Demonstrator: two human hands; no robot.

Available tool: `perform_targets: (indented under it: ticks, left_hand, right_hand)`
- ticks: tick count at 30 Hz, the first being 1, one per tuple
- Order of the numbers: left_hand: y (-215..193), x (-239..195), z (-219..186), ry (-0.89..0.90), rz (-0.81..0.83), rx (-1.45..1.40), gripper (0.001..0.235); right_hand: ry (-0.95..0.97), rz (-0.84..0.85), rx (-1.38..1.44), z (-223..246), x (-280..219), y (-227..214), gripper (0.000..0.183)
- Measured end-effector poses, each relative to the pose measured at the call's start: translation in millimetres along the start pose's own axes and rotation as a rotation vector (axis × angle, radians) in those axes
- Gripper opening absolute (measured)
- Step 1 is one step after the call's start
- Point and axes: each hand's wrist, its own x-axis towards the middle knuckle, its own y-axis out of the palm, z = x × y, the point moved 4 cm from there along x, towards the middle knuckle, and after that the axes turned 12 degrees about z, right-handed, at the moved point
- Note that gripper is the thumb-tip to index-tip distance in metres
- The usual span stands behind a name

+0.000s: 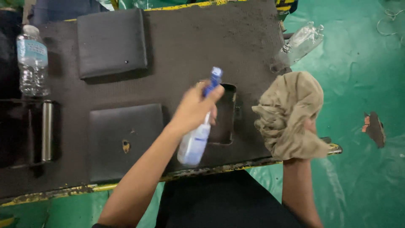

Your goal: Cleaning gym equipment by spraying it with cleaner and wiping it with a cloth.

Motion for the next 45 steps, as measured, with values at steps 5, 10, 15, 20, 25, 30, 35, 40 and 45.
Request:
perform_targets:
  ticks: [5,10,15,20,25,30,35,40,45]
  left_hand:
    - [-70.9,-40.2,-26.7,0.561,-0.398,0.123,0.052]
    - [-113.2,-32.4,-11.6,0.930,-0.513,0.347,0.051]
    - [-134.0,-17.7,1.5,1.056,-0.484,0.479,0.060]
    - [-140.3,-26.9,-10.7,0.908,-0.466,0.329,0.073]
    - [-132.8,-62.8,0.4,0.978,-0.515,0.460,0.081]
    - [-114.4,-125.6,14.5,0.933,-0.741,0.519,0.071]
    - [-90.1,-138.4,45.0,0.886,-0.487,0.368,0.056]
    - [-73.6,-125.9,75.2,0.716,-0.304,0.267,0.049]
    - [-59.4,-121.1,83.1,0.618,-0.326,0.222,0.052]
  right_hand:
    - [-0.004,-0.011,-0.016,92.2,27.8,12.4,0.061]
    - [-0.008,0.040,-0.497,175.5,75.8,56.2,0.078]
    - [0.152,-0.054,-0.592,139.5,80.9,63.3,0.050]
    - [-0.002,-0.292,-0.550,189.0,71.5,63.0,0.027]
    - [-0.057,-0.151,-0.558,248.5,91.3,129.9,0.062]
    - [0.076,0.090,-0.576,247.0,81.0,157.5,0.086]
    - [0.077,0.299,-0.542,268.2,18.9,139.3,0.071]
    - [0.264,0.370,-0.351,273.3,28.3,95.2,0.042]
    - [-0.106,0.015,-0.321,260.1,94.5,93.6,0.032]
